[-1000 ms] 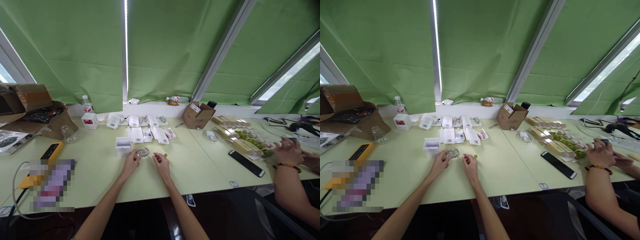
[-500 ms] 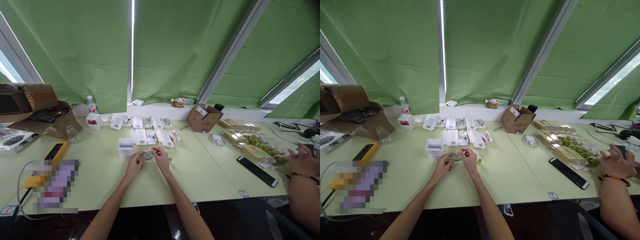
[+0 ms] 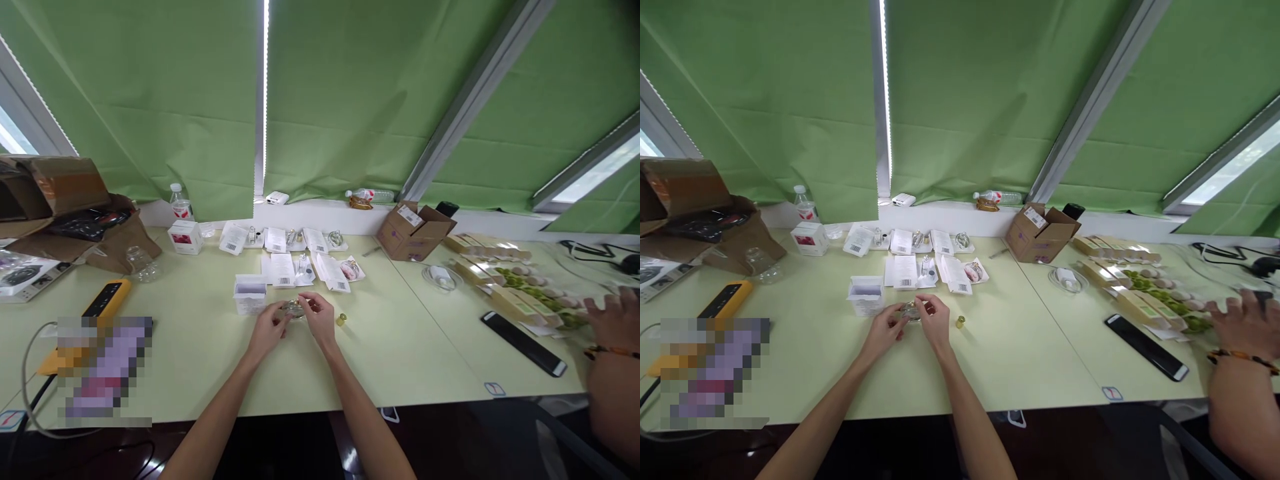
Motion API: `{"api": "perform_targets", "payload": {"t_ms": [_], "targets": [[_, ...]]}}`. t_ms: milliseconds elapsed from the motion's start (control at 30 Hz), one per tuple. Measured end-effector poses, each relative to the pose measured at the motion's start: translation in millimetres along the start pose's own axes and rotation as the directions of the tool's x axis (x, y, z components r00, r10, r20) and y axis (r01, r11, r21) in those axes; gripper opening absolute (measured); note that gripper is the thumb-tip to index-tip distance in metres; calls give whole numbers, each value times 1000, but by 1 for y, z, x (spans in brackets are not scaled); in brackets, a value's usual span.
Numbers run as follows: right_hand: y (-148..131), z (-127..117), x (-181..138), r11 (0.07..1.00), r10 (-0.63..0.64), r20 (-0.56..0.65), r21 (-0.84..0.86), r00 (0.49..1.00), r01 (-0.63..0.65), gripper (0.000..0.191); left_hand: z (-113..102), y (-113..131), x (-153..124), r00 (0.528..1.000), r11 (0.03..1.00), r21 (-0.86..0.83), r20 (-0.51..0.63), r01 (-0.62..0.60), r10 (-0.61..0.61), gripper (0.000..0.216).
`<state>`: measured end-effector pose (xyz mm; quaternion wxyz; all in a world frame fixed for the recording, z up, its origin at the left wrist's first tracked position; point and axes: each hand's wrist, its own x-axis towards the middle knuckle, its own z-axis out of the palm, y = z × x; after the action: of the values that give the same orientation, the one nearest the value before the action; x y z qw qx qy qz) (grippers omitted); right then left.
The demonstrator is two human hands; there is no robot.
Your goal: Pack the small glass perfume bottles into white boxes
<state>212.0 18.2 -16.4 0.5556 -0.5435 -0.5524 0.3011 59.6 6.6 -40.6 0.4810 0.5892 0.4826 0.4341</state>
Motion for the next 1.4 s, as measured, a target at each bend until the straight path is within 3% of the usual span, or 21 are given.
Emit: {"api": "perform_targets", "payload": {"t_ms": [600, 1400], "targets": [[0, -1, 2, 993, 70, 25, 90, 997, -72, 34, -1, 4, 1, 999, 999, -11, 13, 46, -45, 45], [2, 0, 8, 999, 28, -15, 34, 999, -28, 29, 1, 0, 14, 995, 996, 57, 62, 73, -76, 52]]}}
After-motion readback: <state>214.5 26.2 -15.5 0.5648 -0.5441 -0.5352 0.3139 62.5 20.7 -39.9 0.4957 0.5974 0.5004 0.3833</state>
